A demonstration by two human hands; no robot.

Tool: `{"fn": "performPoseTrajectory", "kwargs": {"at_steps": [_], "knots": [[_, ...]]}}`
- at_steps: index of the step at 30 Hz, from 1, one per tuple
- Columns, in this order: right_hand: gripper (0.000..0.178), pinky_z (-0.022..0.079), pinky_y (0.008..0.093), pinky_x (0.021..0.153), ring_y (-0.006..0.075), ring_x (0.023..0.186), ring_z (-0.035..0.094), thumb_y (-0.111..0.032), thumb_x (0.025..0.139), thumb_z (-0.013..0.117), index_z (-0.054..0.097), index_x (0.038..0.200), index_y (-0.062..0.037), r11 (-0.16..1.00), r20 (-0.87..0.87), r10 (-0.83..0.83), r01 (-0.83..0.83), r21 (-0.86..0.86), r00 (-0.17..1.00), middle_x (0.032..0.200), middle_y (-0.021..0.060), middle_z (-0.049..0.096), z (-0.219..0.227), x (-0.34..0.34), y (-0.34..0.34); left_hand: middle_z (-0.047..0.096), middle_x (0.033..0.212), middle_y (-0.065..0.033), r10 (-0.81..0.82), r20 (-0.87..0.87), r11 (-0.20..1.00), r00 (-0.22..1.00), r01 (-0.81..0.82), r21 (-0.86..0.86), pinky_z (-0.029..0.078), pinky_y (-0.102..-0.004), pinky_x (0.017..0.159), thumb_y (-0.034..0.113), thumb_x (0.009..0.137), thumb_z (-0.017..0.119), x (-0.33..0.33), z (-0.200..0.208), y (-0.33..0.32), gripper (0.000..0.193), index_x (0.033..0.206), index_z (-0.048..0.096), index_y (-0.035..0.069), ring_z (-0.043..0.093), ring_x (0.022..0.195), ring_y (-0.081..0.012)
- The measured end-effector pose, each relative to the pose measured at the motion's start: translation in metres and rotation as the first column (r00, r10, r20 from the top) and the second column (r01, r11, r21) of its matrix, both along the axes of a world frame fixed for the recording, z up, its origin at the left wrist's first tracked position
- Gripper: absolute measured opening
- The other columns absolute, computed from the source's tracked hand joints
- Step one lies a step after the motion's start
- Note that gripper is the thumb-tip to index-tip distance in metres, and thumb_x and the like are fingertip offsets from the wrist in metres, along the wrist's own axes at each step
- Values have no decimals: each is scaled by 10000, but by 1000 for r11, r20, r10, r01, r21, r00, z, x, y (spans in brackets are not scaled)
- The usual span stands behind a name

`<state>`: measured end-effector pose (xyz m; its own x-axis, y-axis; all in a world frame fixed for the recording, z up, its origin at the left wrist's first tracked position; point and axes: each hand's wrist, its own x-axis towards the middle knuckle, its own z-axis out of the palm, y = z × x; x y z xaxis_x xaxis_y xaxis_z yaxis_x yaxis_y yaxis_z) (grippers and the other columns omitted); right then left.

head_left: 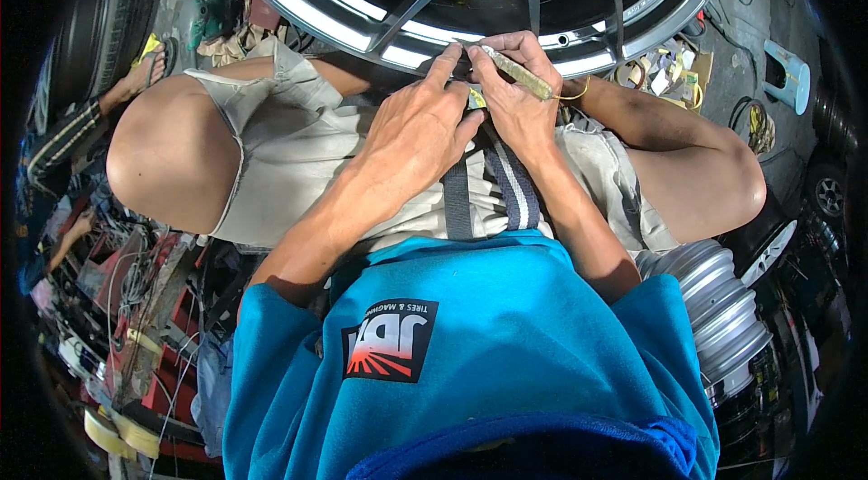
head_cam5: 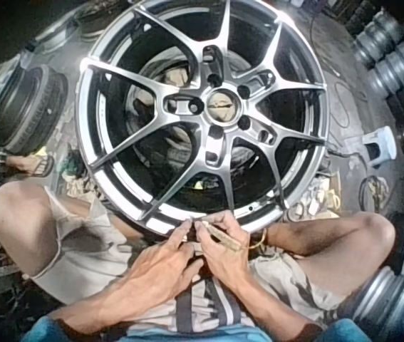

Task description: The person applies tape along the rim and spokes of a car wheel using a handheld tool and their fingers, rotating the wheel by hand to work on different sections.

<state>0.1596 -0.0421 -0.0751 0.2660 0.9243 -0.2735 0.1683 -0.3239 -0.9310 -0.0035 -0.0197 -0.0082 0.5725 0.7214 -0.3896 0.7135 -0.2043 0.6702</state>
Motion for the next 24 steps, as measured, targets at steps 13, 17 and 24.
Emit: {"fn": "performPoseTrajectory", "kwargs": {"at_steps": [13,17,24], "knots": [[184,564,259,689,92,782,715,-109,975,771,674,1061,20,999,-36,-3,4,35,999,890,96,778,-1,-3,-1,588,1487,-264,64,9,996,998,-64,59,599,-511,874,206,971,751,-2,3,-3,270,1014,718,-59,743,970,-448],[189,542,238,690,68,789,692,-116,980,781,676,1066,15,999,11,-23,23,39,1000,886,78,768,27,2,-3,764,1181,-179,142,230,978,963,-172,117,594,-398,843,135,986,734,-12,40,24,169,1003,739,-33,767,983,-310],[211,582,234,701,114,782,740,-86,1010,761,632,1125,35,957,-188,-179,215,195,966,928,98,750,49,19,-4,718,843,-95,-297,818,941,492,3,339,555,-298,607,224,982,732,-88,182,27,256,1088,686,-4,684,677,-192]]}}
